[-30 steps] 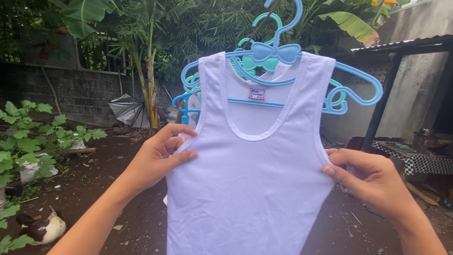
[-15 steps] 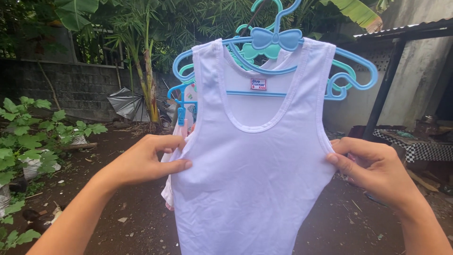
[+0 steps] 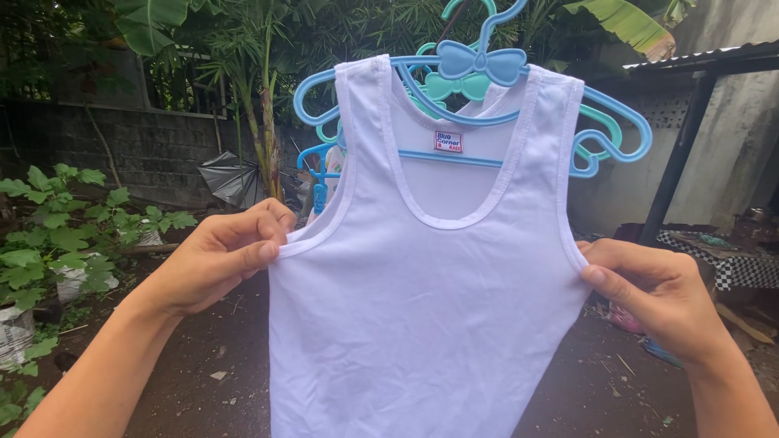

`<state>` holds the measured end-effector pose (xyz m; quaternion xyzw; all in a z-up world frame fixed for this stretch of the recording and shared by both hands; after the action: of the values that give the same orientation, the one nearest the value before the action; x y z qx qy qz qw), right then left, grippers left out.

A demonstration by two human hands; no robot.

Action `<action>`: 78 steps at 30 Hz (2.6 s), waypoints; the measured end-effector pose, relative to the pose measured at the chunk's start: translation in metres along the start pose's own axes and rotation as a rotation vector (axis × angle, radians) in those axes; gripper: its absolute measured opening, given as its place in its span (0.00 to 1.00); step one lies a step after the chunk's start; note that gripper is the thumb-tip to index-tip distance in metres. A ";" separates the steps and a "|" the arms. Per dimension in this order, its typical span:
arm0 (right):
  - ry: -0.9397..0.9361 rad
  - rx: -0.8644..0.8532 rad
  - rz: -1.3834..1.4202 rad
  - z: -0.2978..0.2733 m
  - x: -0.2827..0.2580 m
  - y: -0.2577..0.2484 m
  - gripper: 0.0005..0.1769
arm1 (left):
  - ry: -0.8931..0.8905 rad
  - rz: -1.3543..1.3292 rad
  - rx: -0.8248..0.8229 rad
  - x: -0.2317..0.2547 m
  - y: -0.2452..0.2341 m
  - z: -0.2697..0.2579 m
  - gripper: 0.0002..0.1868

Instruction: The recorder takes various pieces of laundry from a blue basket and hangs them onto plastic hangers in an outdoor yard.

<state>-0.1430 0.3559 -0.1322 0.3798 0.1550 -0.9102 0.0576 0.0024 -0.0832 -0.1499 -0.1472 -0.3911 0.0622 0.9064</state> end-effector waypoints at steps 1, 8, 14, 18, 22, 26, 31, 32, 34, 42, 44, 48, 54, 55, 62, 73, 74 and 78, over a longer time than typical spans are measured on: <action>-0.045 -0.037 0.046 0.001 0.006 -0.002 0.11 | 0.007 -0.023 0.001 0.000 -0.001 -0.001 0.08; -0.362 -0.224 0.119 -0.006 -0.010 0.011 0.08 | 0.067 0.296 0.095 0.005 -0.011 -0.006 0.06; -0.424 -0.295 0.179 -0.011 -0.024 0.026 0.10 | 0.315 0.812 0.402 0.042 -0.005 -0.014 0.08; -0.352 -0.315 0.390 -0.005 0.014 0.014 0.14 | 0.398 1.191 0.495 0.077 0.019 -0.012 0.11; -0.293 -0.343 0.808 -0.001 0.025 0.026 0.18 | 0.166 0.951 0.326 0.026 -0.003 -0.007 0.10; -0.186 -0.150 0.927 0.017 0.010 0.052 0.11 | 0.272 0.185 0.308 -0.030 -0.020 0.010 0.07; -0.132 0.020 0.245 0.028 0.068 0.044 0.33 | 0.241 0.491 0.380 -0.024 0.027 0.056 0.18; -0.146 0.023 0.039 0.031 0.101 0.033 0.38 | 0.204 0.700 0.342 -0.014 0.041 0.062 0.21; -0.130 0.038 -0.004 0.033 0.124 0.022 0.39 | 0.096 0.712 0.272 -0.042 0.038 0.074 0.23; -0.228 -0.017 -0.291 0.045 0.054 0.038 0.29 | -0.136 0.685 0.256 -0.064 0.038 0.065 0.29; -0.224 -0.026 -0.447 0.055 0.046 0.039 0.26 | 0.028 0.078 0.201 -0.089 0.029 0.064 0.37; -0.192 -0.047 -0.453 0.068 0.062 0.034 0.24 | -0.049 0.056 0.179 -0.053 0.040 0.058 0.38; -0.199 -0.129 -0.341 0.068 0.026 0.049 0.22 | 0.163 0.219 -0.039 -0.019 0.042 0.047 0.24; -0.169 -0.124 -0.364 0.067 0.024 0.048 0.18 | 0.099 0.259 -0.076 -0.025 0.039 0.045 0.18; -0.142 -0.109 -0.374 0.065 0.023 0.033 0.11 | -0.183 0.718 -0.070 0.002 0.032 0.034 0.15; -0.239 -0.105 -0.314 0.061 0.012 0.040 0.15 | -0.178 0.603 0.376 0.030 0.013 0.005 0.16; -0.229 -0.105 -0.308 0.060 0.012 0.043 0.15 | -0.263 0.550 0.450 0.028 0.013 -0.001 0.15; -0.172 -0.113 -0.330 0.057 0.008 0.053 0.16 | -0.317 0.629 0.567 0.016 0.008 -0.016 0.13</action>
<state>-0.1750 0.2872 -0.1132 0.2661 0.2605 -0.9263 -0.0580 0.0250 -0.0756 -0.1515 0.0066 -0.4289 0.4612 0.7767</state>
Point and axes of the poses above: each hand's wrist, its own z-axis towards the middle knuckle, its own y-axis out of the palm, x = y × z, the point moved 8 cm from there along z, towards the middle knuckle, and after that the axes turned 11 degrees about z, right-handed, at the moved point
